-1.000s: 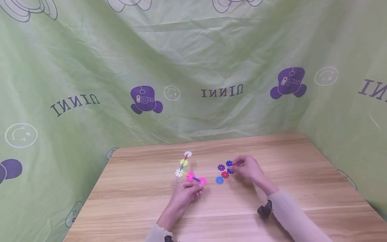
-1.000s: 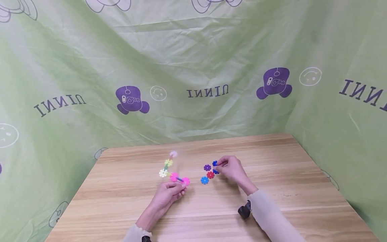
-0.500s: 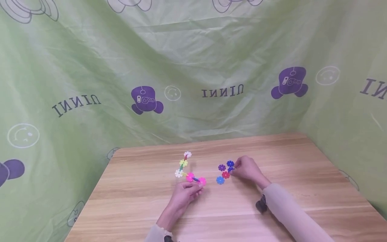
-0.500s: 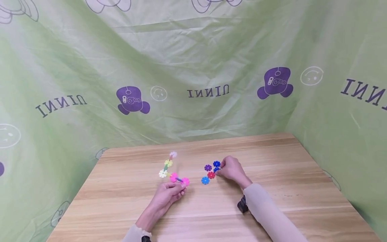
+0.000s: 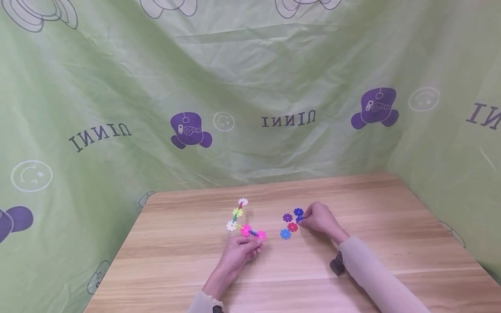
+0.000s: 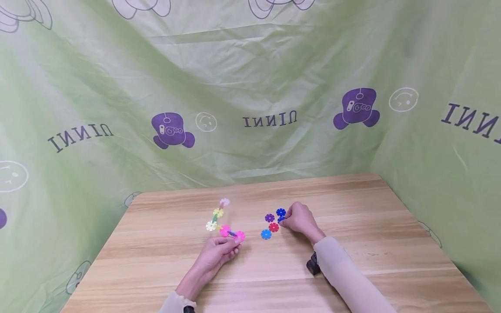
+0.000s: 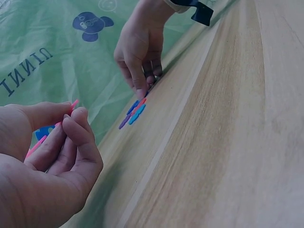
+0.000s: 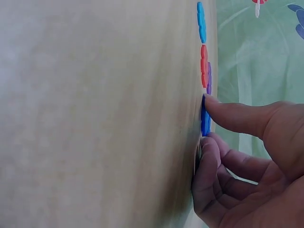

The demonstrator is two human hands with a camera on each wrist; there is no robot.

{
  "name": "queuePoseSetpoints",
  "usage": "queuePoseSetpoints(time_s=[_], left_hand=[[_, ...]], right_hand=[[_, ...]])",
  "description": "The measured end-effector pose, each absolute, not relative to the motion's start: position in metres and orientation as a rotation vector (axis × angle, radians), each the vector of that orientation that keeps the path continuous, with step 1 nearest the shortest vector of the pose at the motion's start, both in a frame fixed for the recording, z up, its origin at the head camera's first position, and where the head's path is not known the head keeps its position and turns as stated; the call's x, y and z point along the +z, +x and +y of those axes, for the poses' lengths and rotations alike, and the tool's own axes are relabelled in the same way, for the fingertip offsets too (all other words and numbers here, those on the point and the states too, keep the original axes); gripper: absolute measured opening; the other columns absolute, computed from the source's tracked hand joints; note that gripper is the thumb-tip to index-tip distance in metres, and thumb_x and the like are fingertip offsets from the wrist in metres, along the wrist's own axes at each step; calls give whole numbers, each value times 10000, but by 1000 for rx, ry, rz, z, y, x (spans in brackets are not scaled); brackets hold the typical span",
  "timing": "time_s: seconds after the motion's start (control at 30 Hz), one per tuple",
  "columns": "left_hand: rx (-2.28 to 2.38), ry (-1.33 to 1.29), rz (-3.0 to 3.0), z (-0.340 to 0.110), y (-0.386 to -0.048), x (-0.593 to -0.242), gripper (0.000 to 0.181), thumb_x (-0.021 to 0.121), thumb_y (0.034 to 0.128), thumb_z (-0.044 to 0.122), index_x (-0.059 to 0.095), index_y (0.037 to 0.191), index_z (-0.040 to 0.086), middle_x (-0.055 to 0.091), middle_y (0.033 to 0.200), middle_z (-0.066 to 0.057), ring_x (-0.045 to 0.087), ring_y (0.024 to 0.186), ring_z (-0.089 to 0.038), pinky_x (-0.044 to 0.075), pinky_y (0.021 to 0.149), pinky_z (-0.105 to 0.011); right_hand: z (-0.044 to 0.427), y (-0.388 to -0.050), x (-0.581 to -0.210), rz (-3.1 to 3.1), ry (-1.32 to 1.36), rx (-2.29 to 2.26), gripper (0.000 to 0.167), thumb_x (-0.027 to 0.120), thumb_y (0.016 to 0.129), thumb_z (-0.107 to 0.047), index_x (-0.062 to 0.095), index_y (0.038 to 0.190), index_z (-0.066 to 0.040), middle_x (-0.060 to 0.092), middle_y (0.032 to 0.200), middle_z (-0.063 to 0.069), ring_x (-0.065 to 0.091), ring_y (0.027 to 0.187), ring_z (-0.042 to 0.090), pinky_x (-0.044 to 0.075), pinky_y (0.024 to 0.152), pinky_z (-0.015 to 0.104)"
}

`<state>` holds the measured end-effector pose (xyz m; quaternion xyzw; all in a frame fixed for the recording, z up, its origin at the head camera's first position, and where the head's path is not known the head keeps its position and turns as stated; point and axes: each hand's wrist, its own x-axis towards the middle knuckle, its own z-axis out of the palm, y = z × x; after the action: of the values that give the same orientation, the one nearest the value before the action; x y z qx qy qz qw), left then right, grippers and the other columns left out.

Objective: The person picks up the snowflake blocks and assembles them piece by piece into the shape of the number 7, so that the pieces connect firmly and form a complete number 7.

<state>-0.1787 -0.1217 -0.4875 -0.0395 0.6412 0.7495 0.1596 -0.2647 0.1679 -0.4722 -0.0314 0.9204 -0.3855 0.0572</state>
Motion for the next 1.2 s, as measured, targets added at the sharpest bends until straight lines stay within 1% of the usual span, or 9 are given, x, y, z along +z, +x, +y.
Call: queuePoseSetpoints(time_s=[0.1, 0.33, 0.47, 0.6, 0.7, 0.8, 1.0, 1.07, 1.2], left_hand=[[2140, -118, 1830, -121, -179, -488, 273, 737, 951, 89, 712, 1165, -79, 774, 1063, -129, 713, 884, -109, 619, 827, -201], [2137, -128, 1835, -119, -179, -486, 323, 744, 959, 140, 704, 1207, -63, 765, 1092, -138, 710, 907, -121, 620, 848, -218], [2139, -141, 1831, -118, -178, -486, 312, 742, 961, 133, 707, 1201, -64, 772, 1050, -108, 709, 899, -117, 616, 832, -210], [2135, -132, 1842, -116, -179, -484, 294, 735, 966, 139, 712, 1185, -55, 766, 1003, -74, 698, 885, -110, 610, 820, -207], [2138, -130, 1852, -115, -181, -482, 280, 732, 967, 140, 719, 1174, -49, 763, 986, -64, 691, 870, -104, 608, 819, -210], [2137, -131, 1855, -115, -183, -480, 281, 733, 967, 140, 724, 1178, -46, 763, 977, -56, 686, 861, -98, 611, 827, -217], [2126, -127, 1865, -115, -182, -475, 324, 748, 962, 180, 722, 1208, -28, 764, 1053, -101, 694, 906, -121, 611, 867, -237], [2124, -124, 1866, -115, -181, -474, 324, 750, 961, 186, 725, 1205, -25, 763, 1055, -102, 697, 914, -128, 609, 868, -236], [2133, -119, 1850, -114, -180, -473, 295, 745, 964, 167, 733, 1186, -26, 764, 1010, -67, 700, 911, -128, 607, 865, -229]], right_hand=[[169, -265, -470, 2779, -86, -1149, 228, 875, 796, -121, 729, 903, 19, 720, 886, 140, 639, 779, 227, 585, 704, 337], [168, -257, -463, 2769, -97, -1196, 201, 879, 793, -94, 720, 882, -9, 710, 868, 116, 629, 773, 215, 564, 694, 311], [163, -242, -463, 2667, -100, -1340, 174, 853, 802, -22, 708, 897, -2, 726, 838, 105, 663, 742, 183, 604, 675, 295], [154, -228, -462, 2566, -106, -1505, 178, 828, 810, 28, 708, 940, 9, 747, 842, 107, 701, 745, 171, 643, 702, 301], [146, -220, -458, 2568, -132, -1568, 189, 842, 819, -5, 739, 977, -12, 765, 870, 82, 711, 795, 157, 641, 755, 299], [139, -213, -454, 2568, -143, -1609, 194, 861, 822, -52, 774, 995, -39, 786, 881, 58, 723, 815, 143, 633, 764, 281], [127, -204, -447, 2360, -204, -1805, 261, 868, 812, -38, 762, 1038, 39, 803, 910, 161, 779, 804, 216, 677, 784, 377], [124, -203, -446, 2310, -225, -1839, 275, 869, 811, -40, 759, 1046, 52, 805, 917, 174, 790, 811, 229, 678, 797, 389], [119, -202, -449, 2346, -261, -1810, 248, 883, 803, -78, 778, 1013, 5, 810, 887, 126, 785, 792, 199, 663, 781, 308]])
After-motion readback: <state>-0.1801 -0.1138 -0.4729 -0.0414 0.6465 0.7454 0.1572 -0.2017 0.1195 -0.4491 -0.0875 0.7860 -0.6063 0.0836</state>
